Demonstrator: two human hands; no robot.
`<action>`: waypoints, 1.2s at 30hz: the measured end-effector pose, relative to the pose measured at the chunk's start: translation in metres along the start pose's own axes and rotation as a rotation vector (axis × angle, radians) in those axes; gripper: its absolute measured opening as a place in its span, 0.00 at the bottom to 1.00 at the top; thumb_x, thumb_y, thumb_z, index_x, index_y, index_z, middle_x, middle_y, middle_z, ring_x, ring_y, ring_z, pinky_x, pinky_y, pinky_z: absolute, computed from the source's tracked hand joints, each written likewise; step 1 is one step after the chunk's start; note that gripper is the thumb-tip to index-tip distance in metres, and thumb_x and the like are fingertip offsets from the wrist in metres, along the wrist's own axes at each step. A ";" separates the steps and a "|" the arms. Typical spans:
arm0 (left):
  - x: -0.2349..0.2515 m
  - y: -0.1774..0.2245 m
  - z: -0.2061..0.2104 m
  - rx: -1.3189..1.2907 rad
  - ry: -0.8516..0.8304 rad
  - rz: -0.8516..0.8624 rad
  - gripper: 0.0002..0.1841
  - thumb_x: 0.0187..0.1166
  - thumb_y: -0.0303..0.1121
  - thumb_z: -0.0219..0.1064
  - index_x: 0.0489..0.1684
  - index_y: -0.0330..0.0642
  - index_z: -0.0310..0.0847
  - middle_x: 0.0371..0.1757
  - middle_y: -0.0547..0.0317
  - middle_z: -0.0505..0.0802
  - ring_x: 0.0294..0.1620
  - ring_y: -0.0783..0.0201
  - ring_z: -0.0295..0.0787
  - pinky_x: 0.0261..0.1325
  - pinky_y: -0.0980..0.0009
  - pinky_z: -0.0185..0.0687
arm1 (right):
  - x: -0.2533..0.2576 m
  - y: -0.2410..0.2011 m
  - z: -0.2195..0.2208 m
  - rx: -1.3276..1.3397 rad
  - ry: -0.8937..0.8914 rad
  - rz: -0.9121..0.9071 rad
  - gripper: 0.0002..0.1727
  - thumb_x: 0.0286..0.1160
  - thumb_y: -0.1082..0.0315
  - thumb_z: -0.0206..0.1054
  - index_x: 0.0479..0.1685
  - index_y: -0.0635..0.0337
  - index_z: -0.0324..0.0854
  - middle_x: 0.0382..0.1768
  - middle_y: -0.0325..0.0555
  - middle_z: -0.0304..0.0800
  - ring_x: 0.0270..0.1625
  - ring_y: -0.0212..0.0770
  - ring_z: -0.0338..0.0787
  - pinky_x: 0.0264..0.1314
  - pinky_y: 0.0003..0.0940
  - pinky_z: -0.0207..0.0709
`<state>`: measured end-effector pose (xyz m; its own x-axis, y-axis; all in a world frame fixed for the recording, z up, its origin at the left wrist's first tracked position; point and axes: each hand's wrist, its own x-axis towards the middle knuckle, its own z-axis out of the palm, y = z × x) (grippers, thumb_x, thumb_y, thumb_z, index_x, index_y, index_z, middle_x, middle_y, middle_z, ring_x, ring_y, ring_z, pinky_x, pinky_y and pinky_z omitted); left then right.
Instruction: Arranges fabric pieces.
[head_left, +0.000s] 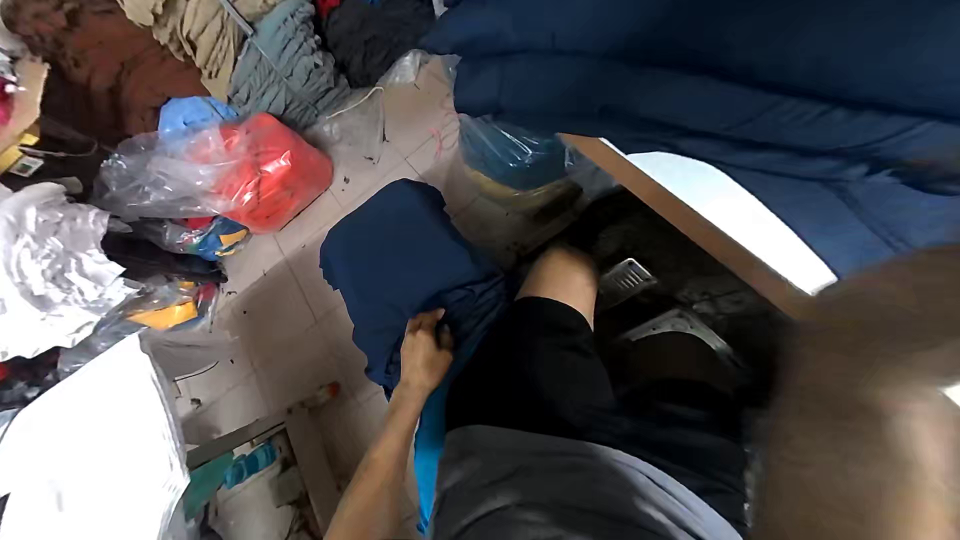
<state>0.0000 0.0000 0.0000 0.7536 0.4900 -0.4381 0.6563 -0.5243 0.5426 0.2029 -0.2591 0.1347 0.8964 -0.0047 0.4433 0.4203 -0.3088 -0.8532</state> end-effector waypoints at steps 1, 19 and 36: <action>0.010 0.007 0.002 0.004 -0.005 -0.002 0.21 0.87 0.39 0.61 0.73 0.42 0.82 0.73 0.47 0.86 0.77 0.49 0.79 0.79 0.49 0.74 | -0.025 -0.006 0.029 0.137 -0.121 0.072 0.17 0.85 0.72 0.55 0.68 0.68 0.73 0.66 0.44 0.83 0.63 0.33 0.86 0.69 0.33 0.81; 0.048 0.009 -0.084 -0.683 0.154 0.004 0.10 0.85 0.32 0.65 0.52 0.35 0.85 0.43 0.55 0.90 0.44 0.67 0.84 0.51 0.65 0.80 | -0.141 0.064 0.175 -0.402 -1.280 -0.223 0.18 0.85 0.56 0.64 0.69 0.41 0.88 0.82 0.51 0.75 0.87 0.59 0.66 0.82 0.62 0.65; 0.001 -0.027 -0.060 -0.409 -0.248 0.107 0.31 0.61 0.29 0.81 0.68 0.42 0.77 0.55 0.54 0.90 0.54 0.62 0.89 0.59 0.61 0.88 | -0.109 -0.006 0.181 -0.341 -1.517 -0.250 0.12 0.74 0.58 0.75 0.45 0.58 0.89 0.41 0.50 0.93 0.53 0.55 0.91 0.66 0.58 0.78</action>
<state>-0.0190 0.0566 0.0279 0.8347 0.2420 -0.4947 0.5440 -0.2218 0.8093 0.1278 -0.0844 0.0417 0.2000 0.9332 -0.2985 0.7109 -0.3479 -0.6113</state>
